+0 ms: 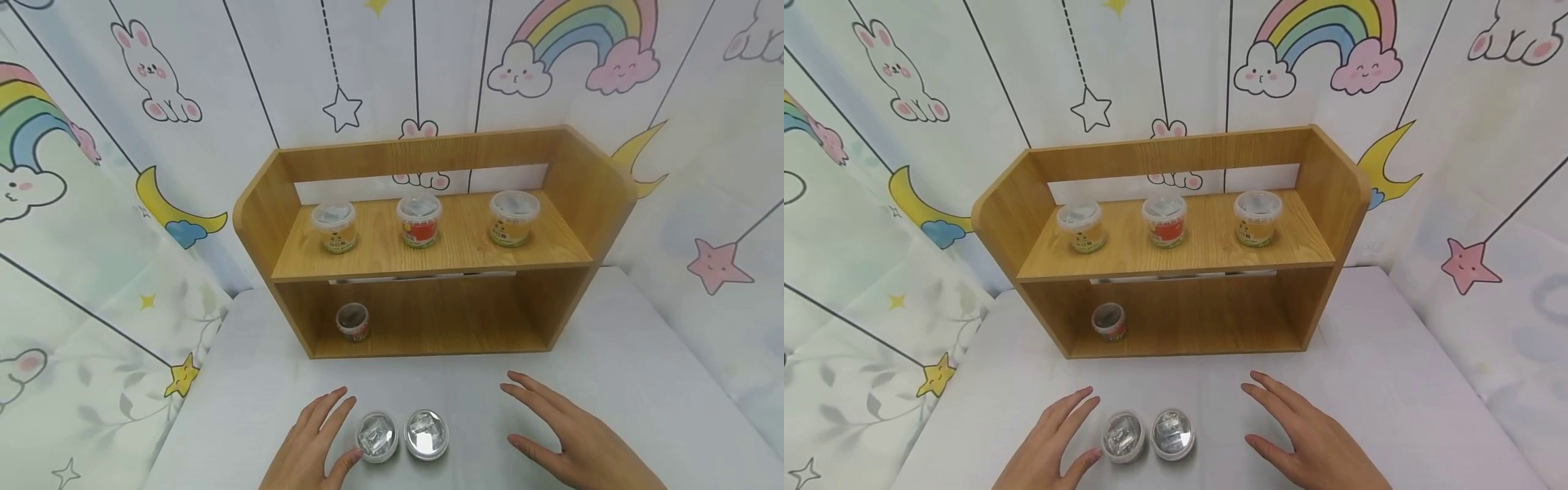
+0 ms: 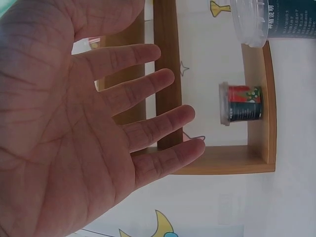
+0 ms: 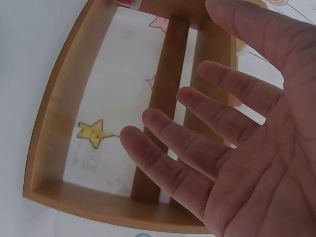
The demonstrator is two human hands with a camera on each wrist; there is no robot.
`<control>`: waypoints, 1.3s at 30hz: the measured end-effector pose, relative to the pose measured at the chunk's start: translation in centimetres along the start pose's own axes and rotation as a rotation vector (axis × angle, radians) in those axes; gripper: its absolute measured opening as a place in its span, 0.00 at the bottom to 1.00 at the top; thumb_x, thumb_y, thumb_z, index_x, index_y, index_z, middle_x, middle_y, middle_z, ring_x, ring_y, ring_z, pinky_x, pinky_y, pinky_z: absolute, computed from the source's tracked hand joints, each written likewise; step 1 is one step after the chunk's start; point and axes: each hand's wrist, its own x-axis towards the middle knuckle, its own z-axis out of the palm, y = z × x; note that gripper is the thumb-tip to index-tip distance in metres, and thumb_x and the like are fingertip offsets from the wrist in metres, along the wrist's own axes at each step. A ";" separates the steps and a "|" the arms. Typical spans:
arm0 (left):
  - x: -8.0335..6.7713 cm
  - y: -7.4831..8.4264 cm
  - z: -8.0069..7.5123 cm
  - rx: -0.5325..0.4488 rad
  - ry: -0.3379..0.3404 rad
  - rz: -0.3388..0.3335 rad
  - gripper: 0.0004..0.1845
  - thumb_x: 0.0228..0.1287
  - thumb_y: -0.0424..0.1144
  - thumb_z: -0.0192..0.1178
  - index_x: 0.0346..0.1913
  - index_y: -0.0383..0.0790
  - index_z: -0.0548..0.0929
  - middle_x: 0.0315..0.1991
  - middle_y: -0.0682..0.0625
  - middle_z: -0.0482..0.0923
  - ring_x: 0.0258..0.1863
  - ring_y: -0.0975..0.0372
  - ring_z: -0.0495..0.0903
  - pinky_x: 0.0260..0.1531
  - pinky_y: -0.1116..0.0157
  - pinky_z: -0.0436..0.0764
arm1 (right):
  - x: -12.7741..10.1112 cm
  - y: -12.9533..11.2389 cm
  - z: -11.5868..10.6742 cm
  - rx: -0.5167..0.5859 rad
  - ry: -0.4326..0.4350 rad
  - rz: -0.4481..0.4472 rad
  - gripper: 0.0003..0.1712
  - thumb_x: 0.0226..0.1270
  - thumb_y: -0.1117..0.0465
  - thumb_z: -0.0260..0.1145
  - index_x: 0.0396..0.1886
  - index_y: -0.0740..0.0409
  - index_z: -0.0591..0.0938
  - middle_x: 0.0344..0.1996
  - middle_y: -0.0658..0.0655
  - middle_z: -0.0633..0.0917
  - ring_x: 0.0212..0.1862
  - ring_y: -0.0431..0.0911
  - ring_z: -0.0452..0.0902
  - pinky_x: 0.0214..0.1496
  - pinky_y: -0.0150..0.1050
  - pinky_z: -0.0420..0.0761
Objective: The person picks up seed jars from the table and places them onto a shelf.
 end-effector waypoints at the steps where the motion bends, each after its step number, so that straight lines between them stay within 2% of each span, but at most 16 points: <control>1: 0.0 0.0 0.0 0.000 0.001 0.001 0.35 0.54 0.53 0.72 0.65 0.45 0.77 0.67 0.52 0.69 0.61 0.52 0.72 0.48 0.51 0.80 | 0.0 0.0 0.0 0.002 -0.006 0.005 0.37 0.58 0.38 0.71 0.68 0.32 0.72 0.67 0.40 0.72 0.61 0.41 0.75 0.49 0.43 0.83; 5: 0.0 0.1 0.0 0.012 0.005 0.011 0.36 0.54 0.55 0.72 0.65 0.46 0.77 0.67 0.53 0.69 0.61 0.54 0.72 0.50 0.53 0.80 | 0.1 -0.1 0.0 0.006 -0.024 0.021 0.37 0.59 0.37 0.70 0.68 0.31 0.71 0.66 0.40 0.72 0.61 0.41 0.75 0.49 0.43 0.83; 12: 0.1 0.1 0.6 0.011 0.014 0.052 0.37 0.53 0.55 0.72 0.65 0.46 0.76 0.67 0.53 0.69 0.61 0.54 0.71 0.50 0.54 0.80 | -0.1 0.1 0.1 -0.001 0.013 -0.013 0.38 0.58 0.40 0.73 0.69 0.33 0.72 0.67 0.41 0.72 0.61 0.41 0.75 0.49 0.43 0.83; 15: 0.2 0.1 1.0 0.000 0.009 0.072 0.38 0.53 0.56 0.72 0.65 0.45 0.76 0.67 0.52 0.68 0.61 0.55 0.71 0.49 0.54 0.80 | -0.1 0.1 0.1 0.002 0.006 0.000 0.38 0.58 0.39 0.72 0.68 0.33 0.72 0.66 0.41 0.73 0.61 0.41 0.75 0.48 0.43 0.83; 17: 0.3 0.3 1.3 -0.018 -0.024 0.067 0.39 0.53 0.58 0.71 0.66 0.45 0.75 0.68 0.52 0.68 0.62 0.55 0.71 0.50 0.54 0.79 | 0.0 0.0 0.1 0.008 -0.007 0.019 0.37 0.58 0.38 0.71 0.68 0.33 0.73 0.66 0.41 0.73 0.61 0.41 0.75 0.48 0.42 0.83; 19: 0.5 0.5 1.5 -0.047 -0.093 0.042 0.39 0.56 0.60 0.69 0.68 0.46 0.73 0.69 0.52 0.66 0.63 0.55 0.70 0.52 0.52 0.79 | 0.0 -0.1 0.0 0.015 -0.023 0.040 0.36 0.59 0.37 0.70 0.67 0.33 0.73 0.66 0.41 0.73 0.61 0.41 0.75 0.48 0.42 0.83; 22: 0.7 0.7 1.8 -0.089 -0.180 0.017 0.40 0.56 0.60 0.69 0.69 0.47 0.71 0.70 0.51 0.65 0.63 0.53 0.70 0.52 0.49 0.78 | 0.1 -0.1 0.0 0.025 -0.038 0.063 0.35 0.59 0.35 0.69 0.67 0.33 0.73 0.65 0.40 0.73 0.61 0.41 0.75 0.48 0.42 0.83; 24: 0.9 0.7 2.0 -0.115 -0.214 0.023 0.40 0.56 0.58 0.70 0.69 0.46 0.71 0.70 0.49 0.65 0.63 0.52 0.70 0.51 0.47 0.78 | 0.0 -0.1 0.1 0.024 -0.031 0.054 0.36 0.58 0.36 0.70 0.67 0.33 0.73 0.66 0.40 0.73 0.61 0.41 0.75 0.48 0.42 0.83; 27: 1.1 0.7 2.6 -0.147 -0.240 0.046 0.41 0.54 0.53 0.72 0.70 0.46 0.70 0.69 0.47 0.66 0.62 0.50 0.71 0.50 0.46 0.78 | -0.1 0.1 0.3 0.017 -0.010 0.026 0.37 0.58 0.38 0.72 0.67 0.32 0.73 0.66 0.40 0.73 0.61 0.41 0.75 0.48 0.42 0.83; 32: 1.5 0.9 3.2 -0.198 -0.328 0.033 0.40 0.56 0.50 0.72 0.71 0.47 0.69 0.69 0.47 0.66 0.62 0.49 0.71 0.52 0.45 0.77 | -0.3 0.3 0.5 0.008 0.014 -0.011 0.38 0.58 0.40 0.73 0.68 0.33 0.72 0.66 0.40 0.73 0.62 0.40 0.74 0.49 0.42 0.83; 39: 1.6 1.0 3.5 -0.187 -0.357 0.049 0.37 0.57 0.44 0.72 0.70 0.47 0.70 0.68 0.47 0.68 0.62 0.51 0.71 0.54 0.47 0.76 | -0.4 0.3 0.6 0.000 0.021 -0.012 0.38 0.57 0.39 0.73 0.68 0.32 0.71 0.67 0.40 0.72 0.62 0.39 0.74 0.49 0.42 0.83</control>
